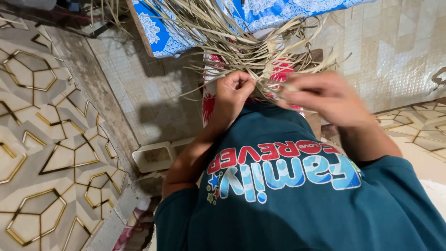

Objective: The person sits on the floor and weaves dried straw or palm fibers by hand, interlacing strands to form a flat woven mat. They repeatedly pull, fold, and tuck the fibers to maintain the weave pattern.

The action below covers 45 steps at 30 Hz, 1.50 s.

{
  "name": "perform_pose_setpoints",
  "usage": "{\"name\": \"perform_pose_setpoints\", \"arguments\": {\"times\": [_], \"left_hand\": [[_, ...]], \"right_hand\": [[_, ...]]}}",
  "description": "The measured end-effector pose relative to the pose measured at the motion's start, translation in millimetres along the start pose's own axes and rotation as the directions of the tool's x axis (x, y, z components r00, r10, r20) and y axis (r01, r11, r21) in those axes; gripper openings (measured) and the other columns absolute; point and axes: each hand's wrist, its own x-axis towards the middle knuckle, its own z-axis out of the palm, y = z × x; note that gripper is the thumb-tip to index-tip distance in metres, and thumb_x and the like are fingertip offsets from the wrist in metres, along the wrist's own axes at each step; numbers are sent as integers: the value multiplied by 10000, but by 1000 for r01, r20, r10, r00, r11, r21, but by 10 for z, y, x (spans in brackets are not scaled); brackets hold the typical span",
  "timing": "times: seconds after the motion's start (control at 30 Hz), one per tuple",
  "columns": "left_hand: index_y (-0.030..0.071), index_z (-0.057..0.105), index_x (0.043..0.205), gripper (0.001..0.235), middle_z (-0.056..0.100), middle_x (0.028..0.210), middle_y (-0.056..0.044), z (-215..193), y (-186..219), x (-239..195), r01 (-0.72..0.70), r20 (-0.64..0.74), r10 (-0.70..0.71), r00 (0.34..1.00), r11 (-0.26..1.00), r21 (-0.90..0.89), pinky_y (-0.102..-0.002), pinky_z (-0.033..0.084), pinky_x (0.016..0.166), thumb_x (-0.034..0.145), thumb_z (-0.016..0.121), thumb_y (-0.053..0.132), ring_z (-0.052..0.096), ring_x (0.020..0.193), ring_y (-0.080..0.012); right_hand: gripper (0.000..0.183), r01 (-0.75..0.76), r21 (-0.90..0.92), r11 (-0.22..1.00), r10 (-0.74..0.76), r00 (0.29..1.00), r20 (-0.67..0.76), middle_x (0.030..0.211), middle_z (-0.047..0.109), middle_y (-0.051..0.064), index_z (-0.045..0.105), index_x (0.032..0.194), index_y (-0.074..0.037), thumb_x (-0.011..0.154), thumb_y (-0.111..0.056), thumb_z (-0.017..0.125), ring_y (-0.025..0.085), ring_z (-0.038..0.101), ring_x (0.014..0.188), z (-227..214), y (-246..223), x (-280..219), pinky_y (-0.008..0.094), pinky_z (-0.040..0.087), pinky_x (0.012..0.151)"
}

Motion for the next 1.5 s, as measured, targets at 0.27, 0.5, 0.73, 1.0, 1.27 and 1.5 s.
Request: {"name": "perform_pose_setpoints", "arguments": {"times": [0.27, 0.5, 0.73, 1.0, 1.27, 1.5], "left_hand": [[-2, 724, 861, 46, 645, 661, -74, -79, -81, 115, 129, 166, -107, 980, 984, -124, -282, 540, 532, 892, 696, 14, 580, 531, -131], [-17, 724, 811, 50, 625, 576, -90, -101, -275, 229, 119, 164, -90, 982, 978, -174, -250, 512, 485, 843, 697, -43, 586, 471, -142], [11, 729, 869, 38, 687, 703, -64, -142, -307, 229, 71, 214, -46, 976, 991, -110, -235, 553, 526, 906, 730, 6, 616, 538, -106], [82, 648, 769, 196, 532, 646, 39, -110, 1, 84, -79, 237, 53, 970, 992, 101, -229, 335, 520, 959, 693, 65, 420, 577, -43], [49, 720, 953, 87, 592, 888, -23, -250, 13, 304, 12, 366, -103, 925, 970, 242, -283, 522, 636, 986, 656, 97, 554, 686, -117], [61, 735, 881, 81, 659, 926, -53, -205, -206, 362, -17, 256, -9, 967, 995, 99, -242, 554, 644, 864, 813, 42, 667, 728, -120]], "right_hand": [[238, 488, -281, 827, -426, 868, 253, 1292, 630, 168, 647, 1232, -8, 1000, 43, 657, 289, 606, 1252, -748, 657, 587, 399, 538, 1149], [166, 521, -553, 650, -347, 851, 394, 1115, 707, 73, 770, 1142, -99, 991, -59, 715, 243, 630, 1044, -250, 756, 672, 391, 443, 917], [66, 472, -508, 720, -305, 873, 380, 894, 749, 157, 723, 1004, 37, 1019, -18, 689, 227, 737, 773, -204, 898, 904, 266, 609, 677], [269, 323, -534, 781, -69, 895, 440, 998, 750, 190, 728, 1099, 2, 956, -225, 715, 293, 742, 823, -243, 745, 997, 364, 626, 662], [110, 46, -404, 914, 80, 954, 289, 949, 775, 58, 754, 1012, -94, 941, -177, 747, 162, 740, 829, -205, 580, 911, 291, 589, 783], [139, -24, -458, 889, 153, 957, 246, 920, 769, 21, 771, 1009, -112, 941, -232, 755, 139, 705, 829, -184, 517, 934, 297, 534, 754]]}}
